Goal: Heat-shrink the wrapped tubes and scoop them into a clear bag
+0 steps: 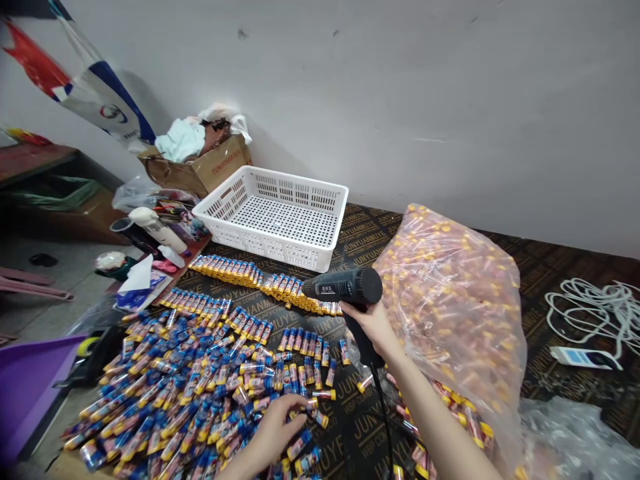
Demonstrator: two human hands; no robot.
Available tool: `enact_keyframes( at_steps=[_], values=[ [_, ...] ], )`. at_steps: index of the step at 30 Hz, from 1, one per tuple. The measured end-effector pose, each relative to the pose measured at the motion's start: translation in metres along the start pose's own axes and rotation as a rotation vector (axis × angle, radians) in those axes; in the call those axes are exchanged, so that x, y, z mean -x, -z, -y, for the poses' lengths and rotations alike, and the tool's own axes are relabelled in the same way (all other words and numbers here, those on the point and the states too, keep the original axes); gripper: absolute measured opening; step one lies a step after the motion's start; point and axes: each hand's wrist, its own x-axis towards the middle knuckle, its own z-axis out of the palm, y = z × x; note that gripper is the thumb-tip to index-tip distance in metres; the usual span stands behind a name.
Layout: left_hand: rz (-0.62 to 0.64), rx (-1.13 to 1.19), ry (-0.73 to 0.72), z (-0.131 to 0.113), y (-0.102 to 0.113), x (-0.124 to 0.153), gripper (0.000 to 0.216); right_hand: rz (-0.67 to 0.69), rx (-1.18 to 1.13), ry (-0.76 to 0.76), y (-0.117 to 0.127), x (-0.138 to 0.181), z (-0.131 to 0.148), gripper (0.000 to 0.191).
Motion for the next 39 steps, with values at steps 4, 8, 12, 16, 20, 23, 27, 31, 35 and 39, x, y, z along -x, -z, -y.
enact_keyframes(
  at_steps=[4, 8, 12, 16, 20, 23, 27, 31, 35, 39],
  values=[
    [-0.069, 0.051, 0.012, 0.019, 0.020, 0.000, 0.025, -0.040, 0.033, 0.005, 0.019, 0.005, -0.012, 0.047],
    [-0.084, 0.099, 0.048, 0.036, 0.034, -0.002, 0.028, -0.097, 0.079, -0.036, 0.046, 0.010, -0.032, 0.046],
    [-0.093, 0.110, 0.088, 0.040, 0.041, -0.002, 0.033, -0.135, 0.150, -0.093, 0.064, 0.011, -0.048, 0.044],
    [-0.133, 0.128, 0.101, 0.043, 0.043, 0.006, 0.035, -0.148, 0.150, -0.025, 0.064, 0.010, -0.042, 0.046],
    [-0.223, 0.188, 0.108, 0.057, 0.045, 0.035, 0.036, -0.085, 0.085, -0.010, 0.047, 0.007, -0.020, 0.046],
    [-0.308, 0.230, 0.142, 0.074, 0.048, 0.068, 0.038, -0.006, 0.059, 0.022, 0.021, 0.001, -0.004, 0.046],
    [-0.358, 0.301, 0.155, 0.107, 0.062, 0.104, 0.046, 0.039, 0.079, 0.102, -0.026, -0.003, 0.011, 0.047],
    [-0.409, 0.343, 0.151, 0.143, 0.089, 0.114, 0.053, 0.042, 0.087, 0.165, -0.071, 0.002, 0.026, 0.044],
    [-0.340, 0.358, 0.122, 0.164, 0.136, 0.109, 0.050, 0.002, 0.137, 0.128, -0.114, 0.010, 0.042, 0.041],
    [-0.268, 0.366, 0.107, 0.175, 0.204, 0.106, 0.047, -0.009, 0.219, 0.018, -0.159, 0.010, 0.055, 0.039]
  ],
)
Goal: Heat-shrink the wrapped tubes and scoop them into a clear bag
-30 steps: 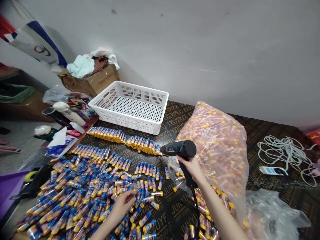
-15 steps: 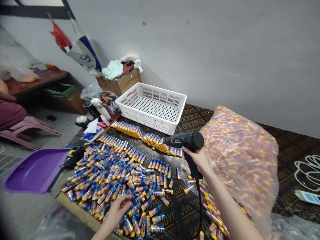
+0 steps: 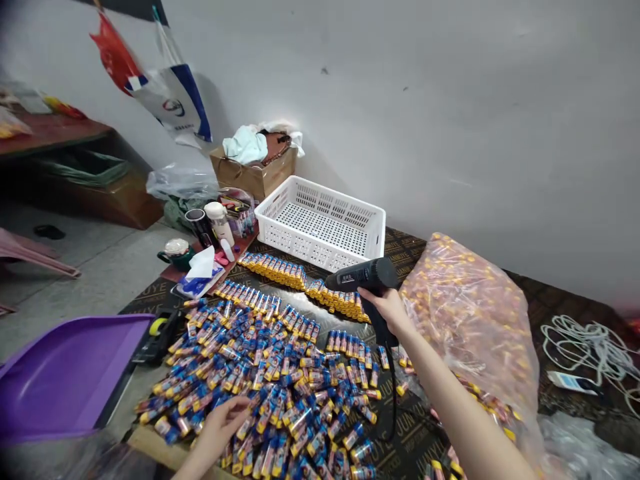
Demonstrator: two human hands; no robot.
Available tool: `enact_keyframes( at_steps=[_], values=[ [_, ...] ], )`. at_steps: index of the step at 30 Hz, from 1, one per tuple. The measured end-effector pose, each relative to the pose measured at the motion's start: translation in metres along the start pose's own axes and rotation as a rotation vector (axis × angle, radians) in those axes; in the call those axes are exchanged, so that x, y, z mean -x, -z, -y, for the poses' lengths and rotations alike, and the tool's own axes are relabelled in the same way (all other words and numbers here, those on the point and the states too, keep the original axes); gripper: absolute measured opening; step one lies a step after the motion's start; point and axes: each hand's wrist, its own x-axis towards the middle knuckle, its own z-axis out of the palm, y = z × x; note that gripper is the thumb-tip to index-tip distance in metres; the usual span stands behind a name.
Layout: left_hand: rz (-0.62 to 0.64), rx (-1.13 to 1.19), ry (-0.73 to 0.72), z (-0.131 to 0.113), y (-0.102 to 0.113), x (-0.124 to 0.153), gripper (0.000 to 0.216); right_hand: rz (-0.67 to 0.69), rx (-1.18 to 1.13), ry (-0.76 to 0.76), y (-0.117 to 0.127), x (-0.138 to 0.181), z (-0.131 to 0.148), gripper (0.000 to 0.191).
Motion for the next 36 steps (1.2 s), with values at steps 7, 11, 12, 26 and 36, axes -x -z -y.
enact_keyframes(
  at_steps=[7, 11, 12, 26, 36],
  values=[
    [-0.070, 0.067, 0.030, 0.001, 0.099, -0.026, 0.052, -0.043, 0.131, -0.008, -0.061, -0.009, 0.019, 0.044],
    [-0.107, 0.107, 0.059, 0.004, 0.125, -0.034, 0.055, -0.058, 0.174, 0.009, -0.081, -0.016, 0.026, 0.042],
    [-0.118, 0.112, 0.058, 0.003, 0.129, -0.035, 0.055, -0.059, 0.176, 0.018, -0.086, -0.019, 0.028, 0.042],
    [-0.175, 0.107, 0.073, 0.007, 0.158, -0.043, 0.055, 0.042, 0.076, 0.153, -0.151, -0.069, 0.054, 0.043],
    [-0.191, 0.064, 0.079, 0.004, 0.163, -0.050, 0.054, 0.217, 0.067, 0.131, -0.207, -0.084, 0.081, 0.040]
  ],
)
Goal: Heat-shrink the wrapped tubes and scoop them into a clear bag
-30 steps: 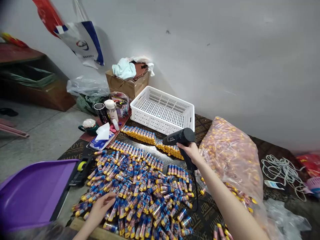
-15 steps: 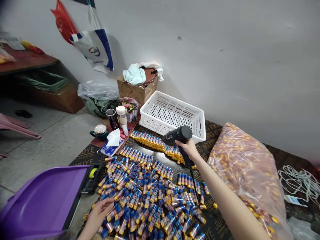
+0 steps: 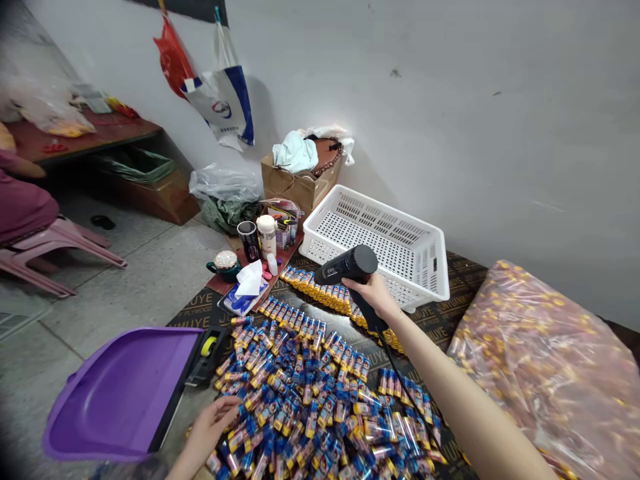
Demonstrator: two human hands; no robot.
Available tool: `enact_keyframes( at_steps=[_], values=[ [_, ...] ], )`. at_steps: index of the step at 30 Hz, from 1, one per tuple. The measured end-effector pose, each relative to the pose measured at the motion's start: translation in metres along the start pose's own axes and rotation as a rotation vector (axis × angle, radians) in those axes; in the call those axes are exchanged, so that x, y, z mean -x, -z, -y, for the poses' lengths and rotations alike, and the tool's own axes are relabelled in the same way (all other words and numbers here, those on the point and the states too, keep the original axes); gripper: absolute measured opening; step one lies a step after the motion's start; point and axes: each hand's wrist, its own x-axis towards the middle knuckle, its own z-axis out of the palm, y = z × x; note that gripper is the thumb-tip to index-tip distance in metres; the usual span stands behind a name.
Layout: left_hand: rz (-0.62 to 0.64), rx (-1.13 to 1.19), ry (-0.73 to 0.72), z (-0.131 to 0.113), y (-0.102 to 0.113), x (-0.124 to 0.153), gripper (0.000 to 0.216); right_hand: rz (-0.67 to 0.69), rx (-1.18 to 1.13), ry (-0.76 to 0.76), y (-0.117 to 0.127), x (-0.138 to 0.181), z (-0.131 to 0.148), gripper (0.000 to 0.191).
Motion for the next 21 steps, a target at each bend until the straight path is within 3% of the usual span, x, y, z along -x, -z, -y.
enact_keyframes(
  at_steps=[13, 17, 21],
  values=[
    [-0.126, 0.038, 0.043, 0.022, 0.007, 0.003, 0.060, 0.150, 0.044, 0.163, -0.066, -0.055, -0.022, 0.038],
    [-0.127, 0.047, 0.064, 0.023, 0.008, 0.004, 0.062, 0.175, 0.038, 0.202, -0.071, -0.059, -0.029, 0.040],
    [-0.135, 0.033, 0.061, 0.023, 0.003, 0.003, 0.062, 0.148, 0.072, 0.190, -0.058, -0.054, -0.027, 0.040]
  ],
)
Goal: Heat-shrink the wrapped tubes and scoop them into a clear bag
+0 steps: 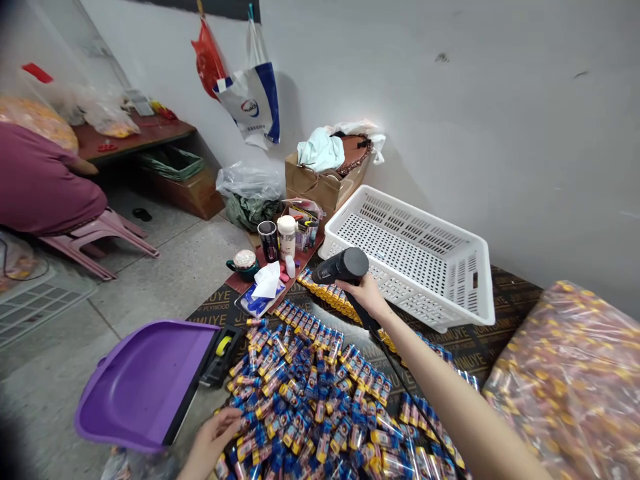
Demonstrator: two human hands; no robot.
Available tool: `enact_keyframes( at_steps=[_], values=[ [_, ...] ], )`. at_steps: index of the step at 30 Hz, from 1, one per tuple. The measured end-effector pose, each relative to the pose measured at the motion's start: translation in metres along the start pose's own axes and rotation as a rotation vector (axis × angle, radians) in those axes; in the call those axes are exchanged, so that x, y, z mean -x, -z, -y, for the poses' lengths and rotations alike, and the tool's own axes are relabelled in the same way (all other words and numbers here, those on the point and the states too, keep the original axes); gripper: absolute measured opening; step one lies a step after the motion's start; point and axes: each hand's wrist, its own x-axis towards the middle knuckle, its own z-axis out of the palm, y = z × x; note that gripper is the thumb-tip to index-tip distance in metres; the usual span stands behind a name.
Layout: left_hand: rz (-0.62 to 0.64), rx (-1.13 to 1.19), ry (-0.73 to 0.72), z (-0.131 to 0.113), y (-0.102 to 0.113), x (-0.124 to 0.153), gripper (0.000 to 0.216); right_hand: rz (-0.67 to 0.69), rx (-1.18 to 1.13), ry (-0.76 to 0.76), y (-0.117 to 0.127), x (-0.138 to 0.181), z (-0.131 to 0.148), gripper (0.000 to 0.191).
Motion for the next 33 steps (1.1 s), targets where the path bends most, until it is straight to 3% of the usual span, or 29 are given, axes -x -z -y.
enact_keyframes(
  at_steps=[8, 22, 29, 33],
  values=[
    [0.074, -0.016, -0.016, -0.008, -0.012, -0.004, 0.059, -0.082, 0.023, -0.104, 0.056, 0.041, 0.010, 0.039],
    [0.182, -0.114, -0.059, -0.022, -0.029, 0.007, 0.056, -0.336, -0.101, -0.225, 0.148, 0.129, -0.033, 0.046],
    [0.224, -0.219, 0.009, -0.017, -0.059, 0.018, 0.060, -0.391, -0.141, -0.271, 0.166, 0.146, -0.068, 0.041],
    [0.354, -0.295, -0.088, -0.042, -0.077, 0.004, 0.046, -0.399, -0.213, -0.278, 0.164, 0.147, -0.069, 0.040]
  ],
)
